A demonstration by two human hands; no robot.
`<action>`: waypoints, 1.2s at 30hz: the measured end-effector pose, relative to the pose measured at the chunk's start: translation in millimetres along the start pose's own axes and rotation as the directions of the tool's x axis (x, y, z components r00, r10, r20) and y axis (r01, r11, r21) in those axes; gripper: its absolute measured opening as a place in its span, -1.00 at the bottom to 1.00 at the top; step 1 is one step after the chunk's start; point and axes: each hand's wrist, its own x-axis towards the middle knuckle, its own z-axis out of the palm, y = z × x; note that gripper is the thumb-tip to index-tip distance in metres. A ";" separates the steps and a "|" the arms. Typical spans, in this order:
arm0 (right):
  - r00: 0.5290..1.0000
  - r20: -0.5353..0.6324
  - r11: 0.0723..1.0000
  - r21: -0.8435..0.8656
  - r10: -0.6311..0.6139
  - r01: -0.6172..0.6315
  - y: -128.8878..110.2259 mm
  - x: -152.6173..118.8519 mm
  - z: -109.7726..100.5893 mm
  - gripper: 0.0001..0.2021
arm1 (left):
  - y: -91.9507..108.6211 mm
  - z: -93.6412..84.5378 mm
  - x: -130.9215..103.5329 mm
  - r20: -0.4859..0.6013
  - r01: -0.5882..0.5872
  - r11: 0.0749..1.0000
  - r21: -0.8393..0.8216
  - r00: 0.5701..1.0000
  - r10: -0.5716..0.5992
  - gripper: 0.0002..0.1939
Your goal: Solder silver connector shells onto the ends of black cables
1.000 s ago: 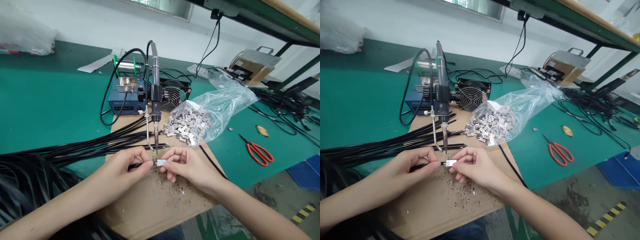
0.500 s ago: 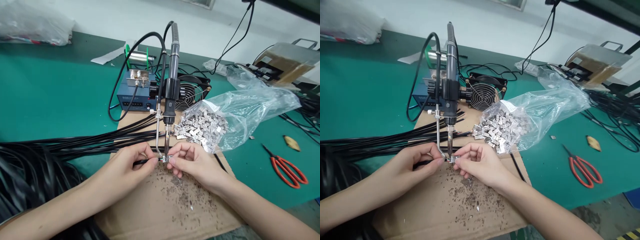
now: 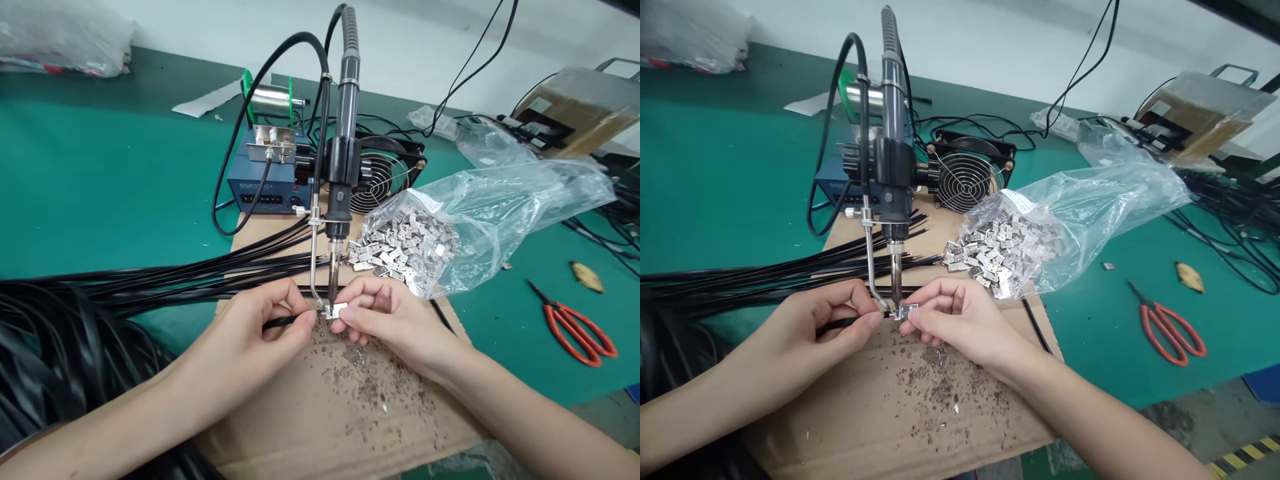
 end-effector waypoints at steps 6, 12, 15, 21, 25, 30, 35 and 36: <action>1.000 0.030 1.000 -0.017 -0.005 0.006 -0.2 -1.1 -3.3 -0.90 | 2.5 0.4 -2.9 0.016 -0.012 1.000 -0.025 1.000 0.012 -0.81; 0.999 0.042 1.000 -0.011 -0.008 0.008 -1.4 -1.4 -3.4 -0.89 | 2.6 2.4 -0.8 0.013 -0.021 0.997 -0.070 1.000 0.022 -0.82; 0.999 0.040 1.000 -0.004 -0.012 0.012 -1.9 -1.1 -3.5 -0.91 | 1.8 3.1 0.2 0.008 -0.022 0.997 -0.080 1.000 0.023 -0.82; 0.999 0.049 1.000 0.012 -0.014 0.013 -0.5 -1.4 -3.6 -0.88 | 0.3 3.1 -1.7 -0.010 -0.029 0.995 -0.099 1.000 0.028 -0.81; 0.999 0.050 1.000 0.018 -0.023 0.022 -0.7 -1.6 -3.4 -0.85 | 0.0 2.5 -0.6 -0.008 -0.018 0.995 -0.094 1.000 0.017 -0.80; 0.999 0.042 0.999 -0.016 -0.028 0.029 -0.7 -0.6 -2.3 -0.88 | 0.2 -0.1 -0.7 0.003 0.005 1.000 -0.016 1.000 -0.005 -0.81; 0.999 0.033 0.999 -0.034 -0.036 0.037 -0.4 0.0 -1.2 -0.88 | 0.2 -0.5 -1.6 0.007 0.018 1.000 0.014 1.000 -0.018 -0.81; 0.999 0.034 0.999 -0.034 -0.038 0.040 -0.5 0.0 -1.4 -0.88 | 0.1 -0.1 -1.6 0.004 0.010 1.000 0.005 1.000 -0.010 -0.81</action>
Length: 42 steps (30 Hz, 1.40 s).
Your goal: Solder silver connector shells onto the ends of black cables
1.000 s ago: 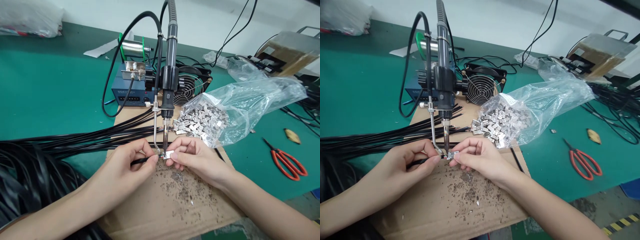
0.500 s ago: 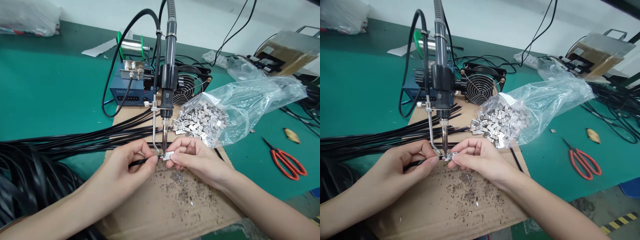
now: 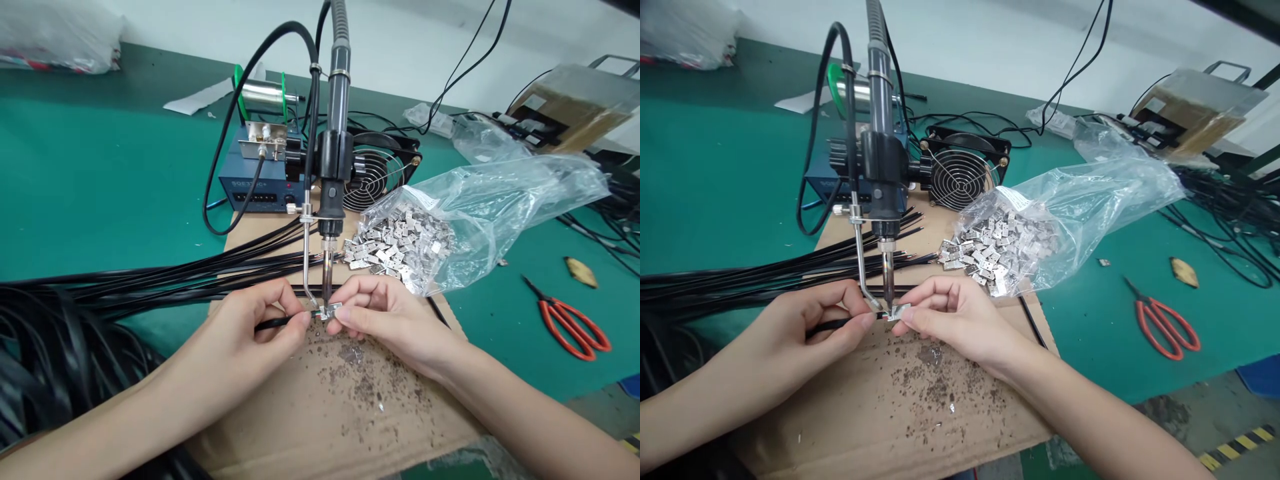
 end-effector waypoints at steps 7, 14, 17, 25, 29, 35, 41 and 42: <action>1.000 0.017 0.999 0.036 0.009 -0.009 0.2 -0.7 -2.5 -0.88 | -0.2 3.5 0.7 -0.011 -0.037 0.993 -0.108 0.999 0.036 -0.81; 1.000 0.023 0.999 0.048 0.005 -0.006 0.5 -1.0 -1.4 -0.87 | 0.9 1.3 0.3 -0.002 -0.015 0.998 -0.054 1.000 0.014 -0.81; 1.000 -0.002 1.000 0.015 0.011 -0.011 0.9 -0.6 -0.6 -0.90 | -0.8 -0.8 0.7 0.014 0.007 1.000 0.019 1.000 -0.007 -0.80; 0.999 -0.017 1.000 0.002 0.029 -0.029 0.4 -0.2 -0.4 -0.87 | -4.5 -1.7 1.5 0.045 0.032 0.996 0.082 0.998 -0.036 -0.75; 0.999 -0.022 1.000 -0.014 0.028 -0.028 0.5 -0.5 -0.6 -0.87 | -6.4 -1.0 -0.1 0.020 0.038 0.996 0.085 0.999 -0.040 -0.75; 1.000 -0.005 0.999 0.017 0.027 -0.027 2.1 -0.4 -1.6 -0.89 | -3.0 1.1 0.8 -0.013 0.003 0.999 0.042 1.000 -0.002 -0.77; 0.998 0.047 0.996 0.078 0.033 -0.037 2.5 -0.9 -4.1 -0.87 | -0.3 2.6 -1.1 -0.008 -0.041 0.998 -0.048 0.999 0.040 -0.81; 0.998 0.050 0.996 0.079 0.033 -0.037 2.4 -0.9 -4.1 -0.87 | -0.6 2.5 -1.4 -0.004 -0.042 0.998 -0.054 0.999 0.042 -0.81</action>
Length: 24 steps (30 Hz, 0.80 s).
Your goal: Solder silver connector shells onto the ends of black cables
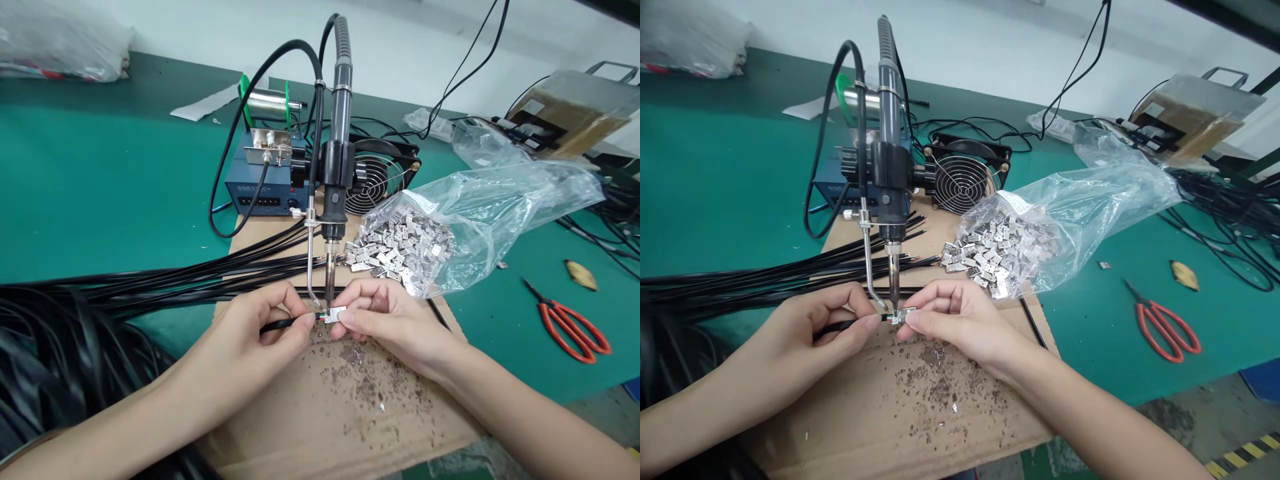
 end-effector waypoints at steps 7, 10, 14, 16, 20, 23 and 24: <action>1.000 0.014 1.000 0.024 0.002 -0.002 -1.0 0.7 1.5 -0.87 | -0.7 -0.3 1.1 -0.010 -0.002 1.000 -0.030 1.000 0.002 -0.82; 1.000 0.019 0.999 0.043 0.006 -0.007 -2.0 0.0 1.8 -0.86 | -0.1 0.1 0.9 -0.011 0.006 1.000 -0.018 1.000 -0.007 -0.81; 1.000 0.017 0.999 0.041 0.016 -0.017 -1.8 -0.6 1.8 -0.87 | 0.4 -0.2 -0.2 -0.006 0.024 0.999 0.024 1.000 -0.024 -0.79; 1.000 0.004 0.999 0.027 0.021 -0.021 -1.4 -0.6 2.1 -0.88 | 0.4 -0.3 -0.2 -0.010 0.036 0.998 0.047 0.999 -0.036 -0.80; 0.999 -0.028 1.000 -0.004 0.026 -0.026 -1.2 -1.0 2.9 -0.89 | -1.0 -0.5 0.8 -0.012 0.045 0.997 0.070 0.999 -0.044 -0.81; 0.999 -0.037 1.000 -0.019 0.020 -0.021 -1.3 -1.6 2.9 -0.89 | -3.5 -0.9 1.5 -0.001 0.044 0.996 0.073 0.999 -0.044 -0.79; 0.999 -0.040 1.000 -0.024 0.018 -0.019 -1.3 -1.7 2.7 -0.89 | -4.4 -1.1 1.8 0.004 0.044 0.996 0.077 0.999 -0.045 -0.79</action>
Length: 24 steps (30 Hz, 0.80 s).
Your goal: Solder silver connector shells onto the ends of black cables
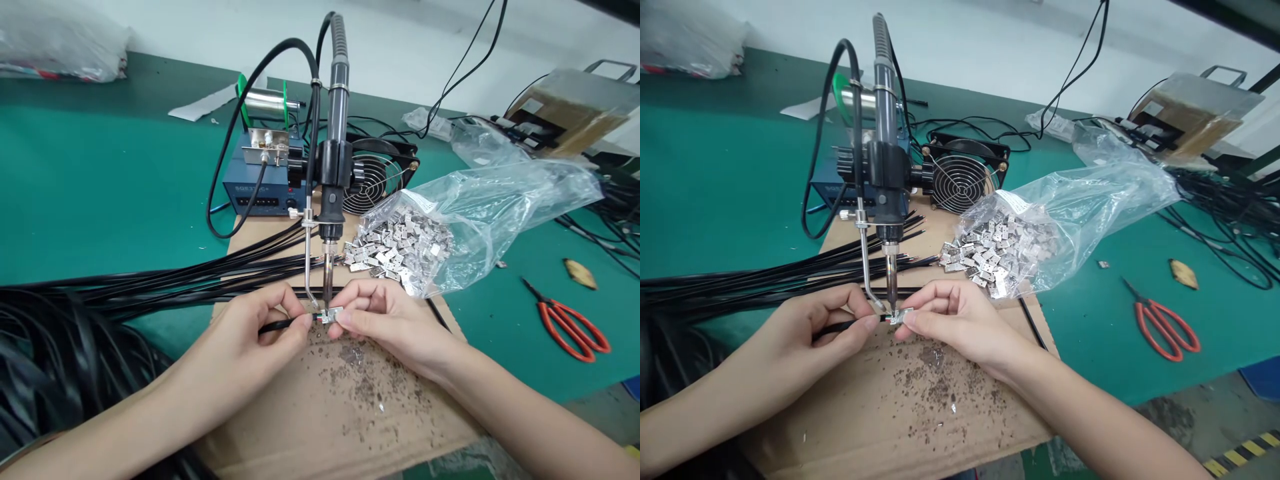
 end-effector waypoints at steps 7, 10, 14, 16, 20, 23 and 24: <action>1.000 -0.006 0.999 -0.046 -0.020 0.020 0.2 0.9 0.2 -0.81 | -1.6 -1.8 1.6 0.053 -0.011 1.000 0.026 0.999 0.010 -0.77; 0.999 -0.031 0.996 -0.090 -0.030 0.027 -0.8 0.9 2.9 -0.81 | -0.1 -1.4 0.3 0.037 -0.016 1.000 -0.016 0.999 0.016 -0.76; 0.999 -0.048 0.992 -0.124 -0.022 0.016 -3.1 0.8 5.9 -0.86 | 1.6 -0.9 -0.6 0.021 0.016 1.000 -0.012 1.000 -0.016 -0.76; 0.999 -0.036 0.994 -0.108 -0.015 0.011 -3.9 0.9 6.2 -0.86 | 2.6 -0.7 -0.5 0.015 0.014 1.000 0.025 1.000 -0.014 -0.78; 1.000 -0.022 0.998 -0.062 0.009 -0.011 -3.5 0.9 4.5 -0.78 | 5.7 0.0 0.3 0.018 0.002 0.998 0.057 1.000 -0.003 -0.78; 1.000 -0.011 0.999 -0.036 0.010 -0.011 -2.3 0.9 2.5 -0.78 | 7.4 0.6 0.7 0.019 0.005 0.999 0.034 1.000 -0.006 -0.79; 1.000 -0.008 0.999 -0.034 0.010 -0.010 -2.0 0.9 1.9 -0.79 | 7.5 0.8 0.8 0.014 0.005 1.000 0.029 1.000 -0.006 -0.79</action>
